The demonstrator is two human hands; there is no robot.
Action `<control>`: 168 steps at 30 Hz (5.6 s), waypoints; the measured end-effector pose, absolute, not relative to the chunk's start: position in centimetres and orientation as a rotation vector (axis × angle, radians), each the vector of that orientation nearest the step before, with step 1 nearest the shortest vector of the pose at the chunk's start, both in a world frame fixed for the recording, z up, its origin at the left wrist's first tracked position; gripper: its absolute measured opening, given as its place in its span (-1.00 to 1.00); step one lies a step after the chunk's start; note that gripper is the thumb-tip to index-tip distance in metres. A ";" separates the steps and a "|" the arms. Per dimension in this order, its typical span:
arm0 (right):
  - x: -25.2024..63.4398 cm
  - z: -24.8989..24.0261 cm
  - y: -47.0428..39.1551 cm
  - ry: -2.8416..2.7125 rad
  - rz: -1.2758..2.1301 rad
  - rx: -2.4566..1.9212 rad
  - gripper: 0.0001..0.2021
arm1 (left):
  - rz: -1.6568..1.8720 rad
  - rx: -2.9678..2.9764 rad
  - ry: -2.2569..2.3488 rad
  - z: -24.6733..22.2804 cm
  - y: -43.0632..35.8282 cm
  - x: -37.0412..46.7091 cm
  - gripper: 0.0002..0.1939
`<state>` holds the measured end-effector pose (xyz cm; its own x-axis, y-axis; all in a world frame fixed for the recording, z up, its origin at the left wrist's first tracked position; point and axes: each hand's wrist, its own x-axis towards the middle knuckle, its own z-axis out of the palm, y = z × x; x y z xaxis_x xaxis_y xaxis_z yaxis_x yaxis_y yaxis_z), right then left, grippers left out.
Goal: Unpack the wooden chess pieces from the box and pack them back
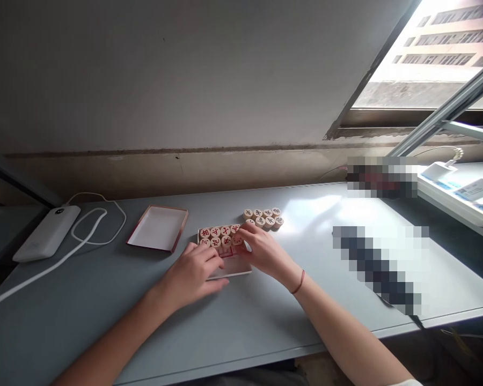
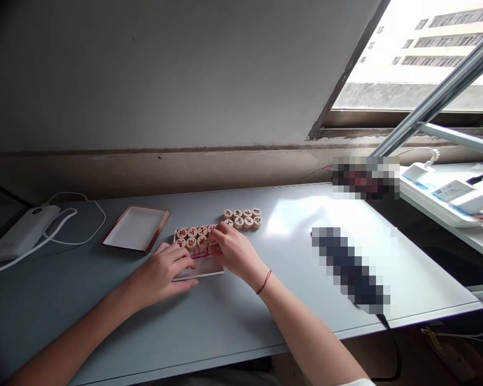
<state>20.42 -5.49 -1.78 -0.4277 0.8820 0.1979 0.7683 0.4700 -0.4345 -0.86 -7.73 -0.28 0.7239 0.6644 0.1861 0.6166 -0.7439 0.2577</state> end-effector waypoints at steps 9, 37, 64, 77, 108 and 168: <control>21.6 -0.3 -1.9 -2.066 0.316 -1.661 -0.79 | 0.447 2.907 0.950 -2.1 -8.0 -0.4 -0.81; 17.3 0.0 -5.8 -1.790 1.260 -1.149 -0.71 | 1.043 2.508 1.234 -2.5 -7.3 -1.6 -0.72; 16.3 -2.0 -6.9 -2.447 0.445 -1.159 -0.88 | 0.961 2.597 1.394 -2.1 -6.1 -2.9 -0.86; 18.9 0.1 -4.2 -2.163 0.568 -1.413 -0.89 | 0.963 2.588 1.371 -2.3 -6.1 -2.9 -0.87; 17.1 -0.1 -6.7 -1.738 1.279 -1.130 -0.79 | 1.112 2.743 1.197 -2.4 -7.6 -1.1 -0.73; 17.5 -1.2 -7.0 -2.488 0.458 -1.434 -0.94 | 0.881 2.658 1.336 -2.8 -7.0 -1.4 -0.87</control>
<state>17.52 -7.04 -1.24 -0.4933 0.8687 0.0443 0.7959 0.4714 -0.3800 -1.40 -6.95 -2.81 0.4683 0.7485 0.4694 0.7265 -0.6286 0.2775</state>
